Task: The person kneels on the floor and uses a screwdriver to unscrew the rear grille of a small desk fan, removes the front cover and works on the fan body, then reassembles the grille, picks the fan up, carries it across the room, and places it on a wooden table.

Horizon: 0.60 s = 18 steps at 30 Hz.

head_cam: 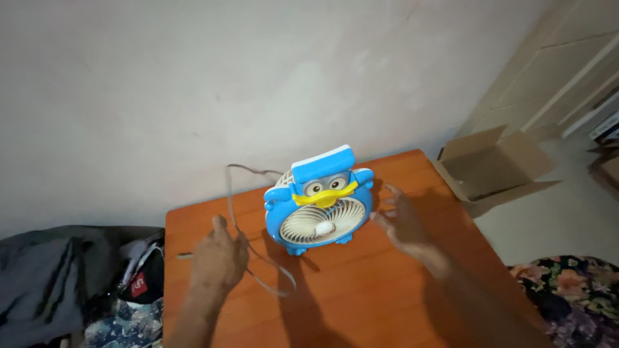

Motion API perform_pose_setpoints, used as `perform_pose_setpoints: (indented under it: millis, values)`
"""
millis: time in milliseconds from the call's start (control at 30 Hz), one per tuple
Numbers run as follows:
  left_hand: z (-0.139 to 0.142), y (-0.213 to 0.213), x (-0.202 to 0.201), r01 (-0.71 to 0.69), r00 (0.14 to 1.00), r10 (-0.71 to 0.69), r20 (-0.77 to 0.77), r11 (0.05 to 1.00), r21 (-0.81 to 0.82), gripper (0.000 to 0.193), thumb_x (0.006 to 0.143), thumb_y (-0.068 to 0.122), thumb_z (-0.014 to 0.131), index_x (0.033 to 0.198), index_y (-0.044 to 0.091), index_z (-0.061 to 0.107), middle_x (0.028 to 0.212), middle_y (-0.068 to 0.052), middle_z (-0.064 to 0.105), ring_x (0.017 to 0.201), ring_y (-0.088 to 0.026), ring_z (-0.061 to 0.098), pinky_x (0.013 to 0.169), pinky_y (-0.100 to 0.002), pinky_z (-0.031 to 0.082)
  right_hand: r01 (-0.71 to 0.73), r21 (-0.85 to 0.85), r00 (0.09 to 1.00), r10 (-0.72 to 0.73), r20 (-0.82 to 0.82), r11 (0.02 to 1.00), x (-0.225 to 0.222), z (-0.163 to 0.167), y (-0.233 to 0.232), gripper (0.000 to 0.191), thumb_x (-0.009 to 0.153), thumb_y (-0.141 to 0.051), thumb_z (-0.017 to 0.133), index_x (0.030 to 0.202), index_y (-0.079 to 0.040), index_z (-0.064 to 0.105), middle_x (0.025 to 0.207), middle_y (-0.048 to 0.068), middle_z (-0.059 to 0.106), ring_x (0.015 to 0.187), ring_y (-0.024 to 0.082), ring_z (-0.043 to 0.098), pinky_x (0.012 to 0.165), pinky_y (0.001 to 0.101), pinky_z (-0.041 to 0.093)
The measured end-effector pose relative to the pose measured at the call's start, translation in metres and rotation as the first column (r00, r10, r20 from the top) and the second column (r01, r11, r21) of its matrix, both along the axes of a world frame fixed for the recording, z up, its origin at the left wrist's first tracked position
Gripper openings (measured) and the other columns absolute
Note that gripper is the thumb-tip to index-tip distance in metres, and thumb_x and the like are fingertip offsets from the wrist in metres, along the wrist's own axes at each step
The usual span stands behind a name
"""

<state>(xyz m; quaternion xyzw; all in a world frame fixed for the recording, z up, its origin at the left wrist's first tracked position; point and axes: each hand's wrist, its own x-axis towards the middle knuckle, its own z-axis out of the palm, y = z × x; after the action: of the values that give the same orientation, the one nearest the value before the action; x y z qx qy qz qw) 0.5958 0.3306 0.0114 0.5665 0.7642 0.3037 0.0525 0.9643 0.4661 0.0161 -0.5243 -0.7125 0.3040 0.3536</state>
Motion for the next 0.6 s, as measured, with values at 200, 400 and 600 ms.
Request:
perform_pose_setpoints:
  millis: [200,400,600]
  values:
    - [0.057,-0.008,-0.029,0.339,0.846,-0.353,-0.399,0.935,-0.107,0.033,0.092,0.034,0.05,0.099,0.005,0.065,0.094,-0.023,0.07,0.081,-0.046,0.067,0.071,-0.059,0.052,0.021,0.118,0.997,-0.012,-0.078,0.993,0.022,-0.022,0.012,0.027,0.101,-0.019,0.066,0.117,0.001,0.057,0.086,0.013,0.06,0.075,0.018,0.057,0.065,0.0347,0.05]
    - [0.138,-0.019,0.001,0.22,0.974,-0.225,-0.037,0.971,-0.098,0.017,0.083,0.016,0.058,0.088,0.001,0.067,0.085,-0.024,0.073,0.089,-0.044,0.068,0.08,-0.053,0.053,-0.229,0.175,0.905,0.276,-0.324,0.958,-0.024,0.041,-0.024,0.02,0.091,-0.004,0.054,0.109,-0.002,0.062,0.081,0.001,0.06,0.076,0.01,0.057,0.068,0.028,0.049]
    - [0.2,-0.022,0.046,0.429,0.902,-0.431,-0.002,0.898,0.097,0.012,0.075,0.007,0.062,0.08,-0.002,0.07,0.081,-0.024,0.071,0.081,-0.042,0.07,0.075,-0.047,0.055,-0.351,0.196,0.936,0.342,0.08,0.916,-0.083,0.123,-0.081,0.026,0.082,-0.008,0.073,0.108,-0.007,0.072,0.078,0.003,0.059,0.07,0.011,0.055,0.066,0.0274,0.05]
